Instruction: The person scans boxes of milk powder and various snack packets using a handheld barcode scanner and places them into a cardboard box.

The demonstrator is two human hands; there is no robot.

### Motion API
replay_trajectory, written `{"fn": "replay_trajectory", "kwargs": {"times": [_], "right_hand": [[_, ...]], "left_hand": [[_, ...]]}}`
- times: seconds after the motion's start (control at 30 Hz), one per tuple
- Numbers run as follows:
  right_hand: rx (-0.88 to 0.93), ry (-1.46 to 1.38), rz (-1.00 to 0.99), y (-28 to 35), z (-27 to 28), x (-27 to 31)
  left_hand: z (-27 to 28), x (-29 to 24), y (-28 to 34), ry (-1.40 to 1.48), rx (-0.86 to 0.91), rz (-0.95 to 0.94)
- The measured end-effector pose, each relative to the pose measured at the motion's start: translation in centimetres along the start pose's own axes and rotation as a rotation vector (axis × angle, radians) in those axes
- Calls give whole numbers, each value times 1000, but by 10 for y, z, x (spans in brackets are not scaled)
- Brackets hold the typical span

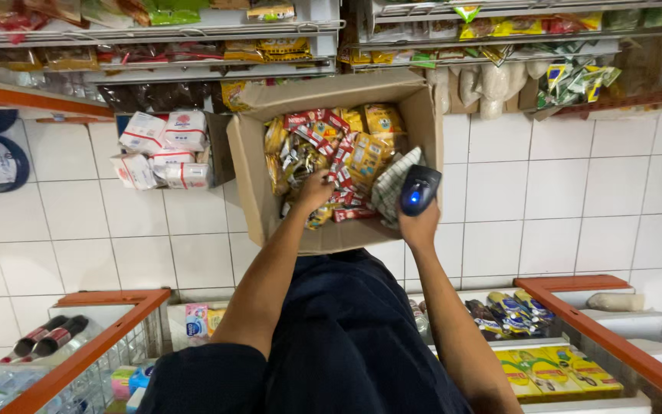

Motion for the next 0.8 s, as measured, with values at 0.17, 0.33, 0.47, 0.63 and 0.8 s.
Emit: {"fn": "replay_trajectory", "kwargs": {"times": [0.17,0.33,0.47,0.63,0.8], "right_hand": [[-40,-43,-24,5,12,-5],[-33,-34,25,-3,14,-5],[6,-149,-12,-22,5,-1],[-83,-23,263,-36,3,39],[73,-27,247,-15,-21,52]], "left_hand": [[-11,32,-4,-16,111,37],[-26,33,-11,-76,104,-80],[-11,-20,8,17,-8,-373],[19,-103,83,284,70,-565],[60,-152,116,691,51,-361]]}}
Point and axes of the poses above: each hand's wrist, its own y-axis away from the middle knuckle, its own z-axis out of the back of the hand, x = y × z, the point moved 9 cm from there along -y, towards the middle knuckle, and after that the axes turned 4 degrees about y, right-handed, at the moved point
